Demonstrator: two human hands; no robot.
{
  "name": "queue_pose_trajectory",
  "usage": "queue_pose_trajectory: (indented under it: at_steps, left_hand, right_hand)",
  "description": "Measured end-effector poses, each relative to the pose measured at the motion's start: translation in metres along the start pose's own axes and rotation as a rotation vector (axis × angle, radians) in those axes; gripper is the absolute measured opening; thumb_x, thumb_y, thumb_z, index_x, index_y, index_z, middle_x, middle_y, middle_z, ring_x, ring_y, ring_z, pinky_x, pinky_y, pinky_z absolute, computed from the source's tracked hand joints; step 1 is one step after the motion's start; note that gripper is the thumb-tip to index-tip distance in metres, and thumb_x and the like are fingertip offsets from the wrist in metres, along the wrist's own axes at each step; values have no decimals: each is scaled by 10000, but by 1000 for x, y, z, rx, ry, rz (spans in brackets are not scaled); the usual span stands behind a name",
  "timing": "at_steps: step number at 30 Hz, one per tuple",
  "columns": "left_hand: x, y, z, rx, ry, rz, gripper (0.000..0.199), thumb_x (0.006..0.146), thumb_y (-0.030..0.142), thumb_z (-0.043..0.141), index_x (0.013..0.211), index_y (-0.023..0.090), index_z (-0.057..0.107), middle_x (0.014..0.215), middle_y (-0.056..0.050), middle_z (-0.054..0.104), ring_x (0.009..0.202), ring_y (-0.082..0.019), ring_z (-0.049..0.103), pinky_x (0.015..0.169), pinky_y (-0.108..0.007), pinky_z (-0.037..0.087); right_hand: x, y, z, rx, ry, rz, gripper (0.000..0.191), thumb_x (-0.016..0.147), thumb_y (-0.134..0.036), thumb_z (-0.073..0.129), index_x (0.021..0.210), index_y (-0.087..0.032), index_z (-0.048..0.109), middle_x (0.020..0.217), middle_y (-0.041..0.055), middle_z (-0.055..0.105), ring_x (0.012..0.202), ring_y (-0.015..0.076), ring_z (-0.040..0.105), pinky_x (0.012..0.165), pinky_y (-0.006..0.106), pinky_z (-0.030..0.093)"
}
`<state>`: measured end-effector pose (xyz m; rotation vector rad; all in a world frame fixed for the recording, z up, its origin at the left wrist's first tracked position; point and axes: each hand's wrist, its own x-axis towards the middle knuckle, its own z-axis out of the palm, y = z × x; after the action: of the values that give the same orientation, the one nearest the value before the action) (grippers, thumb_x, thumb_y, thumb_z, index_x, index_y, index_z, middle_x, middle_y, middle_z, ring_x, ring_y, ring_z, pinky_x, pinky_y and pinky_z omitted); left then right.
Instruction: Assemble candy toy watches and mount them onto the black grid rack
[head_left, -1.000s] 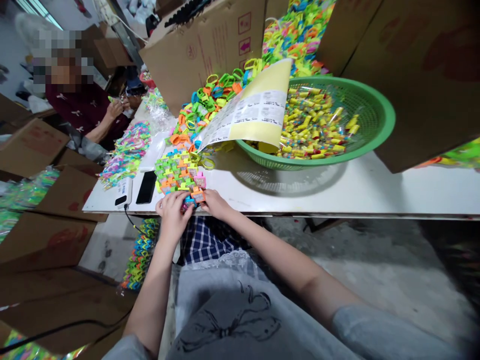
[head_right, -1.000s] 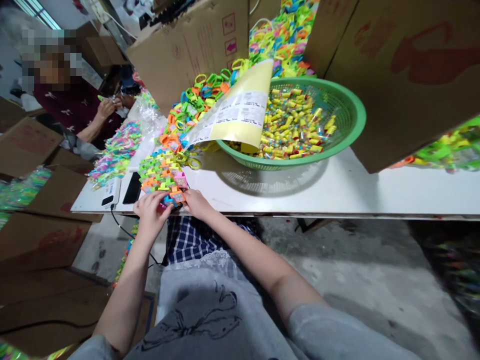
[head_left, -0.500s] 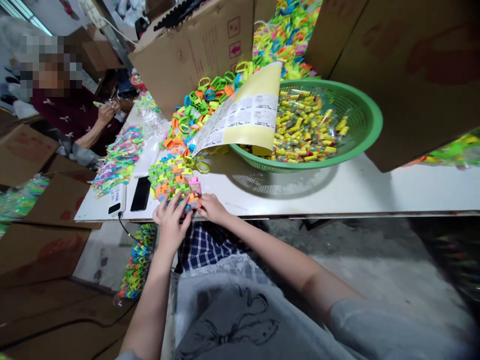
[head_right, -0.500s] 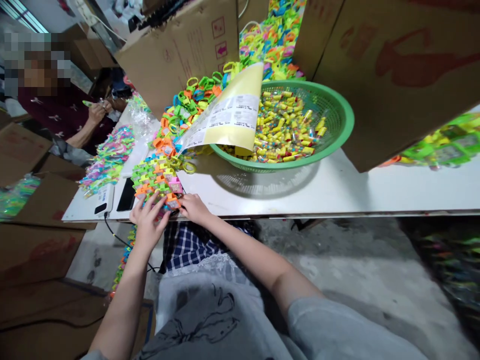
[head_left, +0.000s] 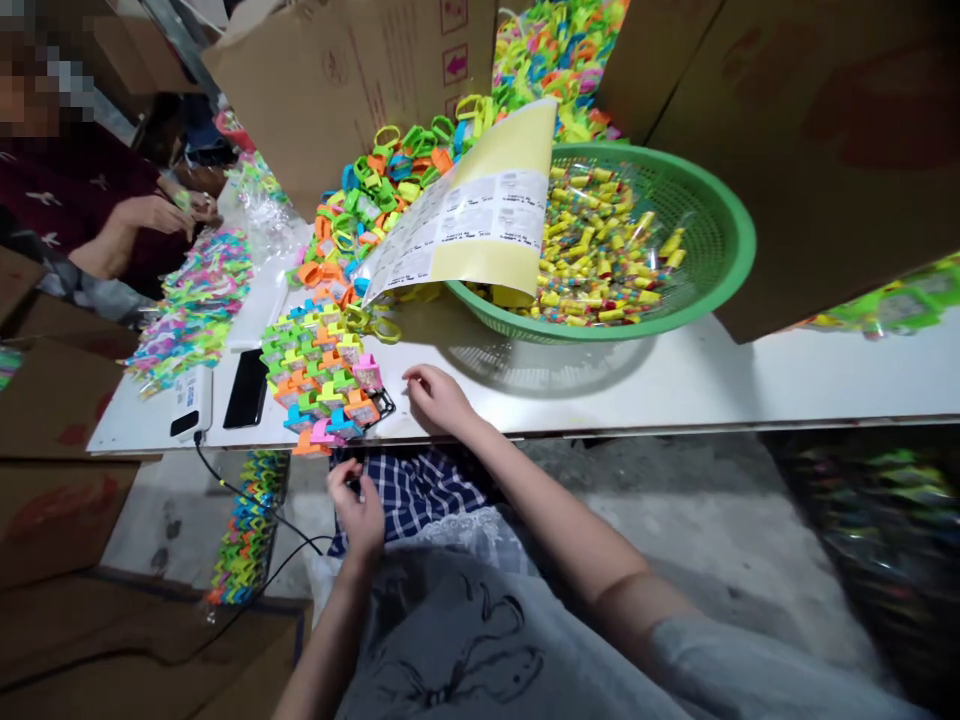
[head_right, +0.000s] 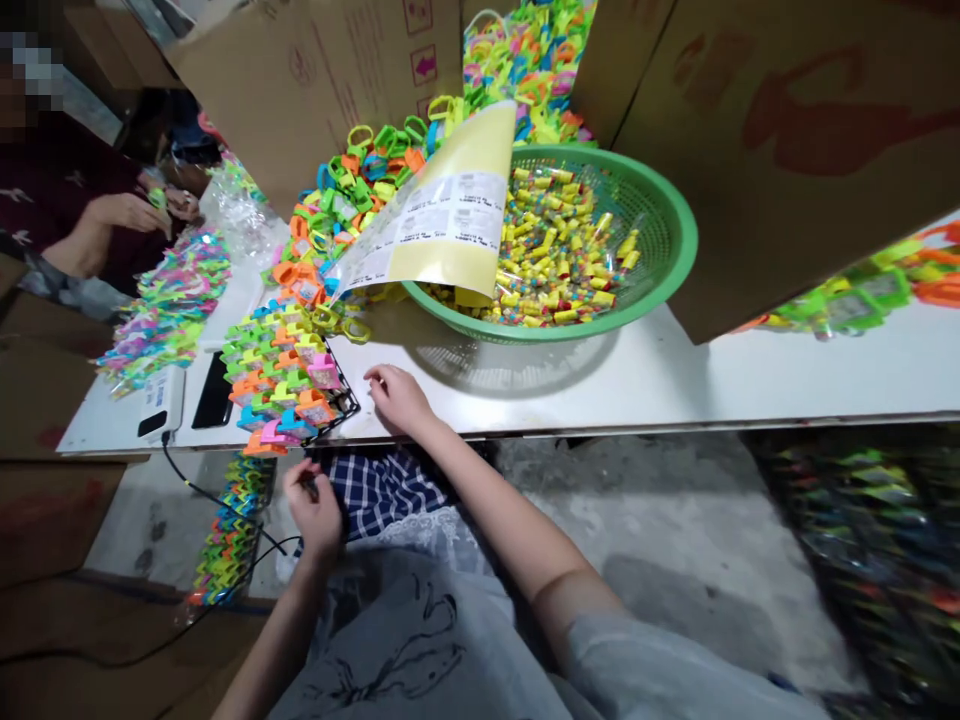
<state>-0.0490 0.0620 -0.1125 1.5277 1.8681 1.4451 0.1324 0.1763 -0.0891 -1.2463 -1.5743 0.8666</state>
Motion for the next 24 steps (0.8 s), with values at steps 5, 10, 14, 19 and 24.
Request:
queue_pose_trajectory:
  at_steps: [5, 10, 14, 19, 24]
  left_hand:
    - [0, 27, 35, -267, -247, -337, 411, 838, 237, 481, 1216, 209, 322, 735, 36, 527, 489, -59, 443, 485, -178, 371]
    - [13, 49, 51, -370, -183, -422, 407, 832, 265, 521, 1189, 207, 335, 684, 59, 548, 429, -37, 412, 436, -150, 329]
    - [14, 52, 56, -403, -242, -462, 561, 858, 256, 498, 1348, 184, 235, 684, 43, 582, 425, -42, 418, 444, -156, 355]
    - [16, 49, 54, -399, -348, -500, 727, 867, 255, 506, 1442, 185, 68, 701, 36, 602, 449, -51, 429, 489, -163, 388]
    - [13, 54, 58, -403, -387, -473, 641, 879, 254, 474, 1431, 227, 149, 751, 27, 592, 490, -57, 448, 515, -172, 397]
  right_hand:
    - [75, -5, 6, -168, -173, 78, 307, 875, -186, 403, 1149, -162, 539, 1087, 79, 648, 927, 184, 606, 796, 283, 462]
    - [117, -9, 25, -556, -400, 178, 418, 863, -260, 429, 1272, -175, 450, 1120, 119, 643, 966, 273, 618, 745, 358, 500]
    - [116, -8, 27, -659, -394, 194, 415, 880, -268, 391, 1290, -212, 426, 1099, 105, 652, 967, 269, 624, 733, 365, 503]
    - [98, -2, 6, -683, -299, 221, 351, 911, -321, 378, 1230, -208, 472, 1060, 115, 663, 947, 271, 625, 749, 360, 482]
    - [55, 1, -27, -596, -260, 250, 315, 898, -367, 440, 1143, -175, 487, 1000, 123, 666, 885, 266, 626, 707, 315, 463]
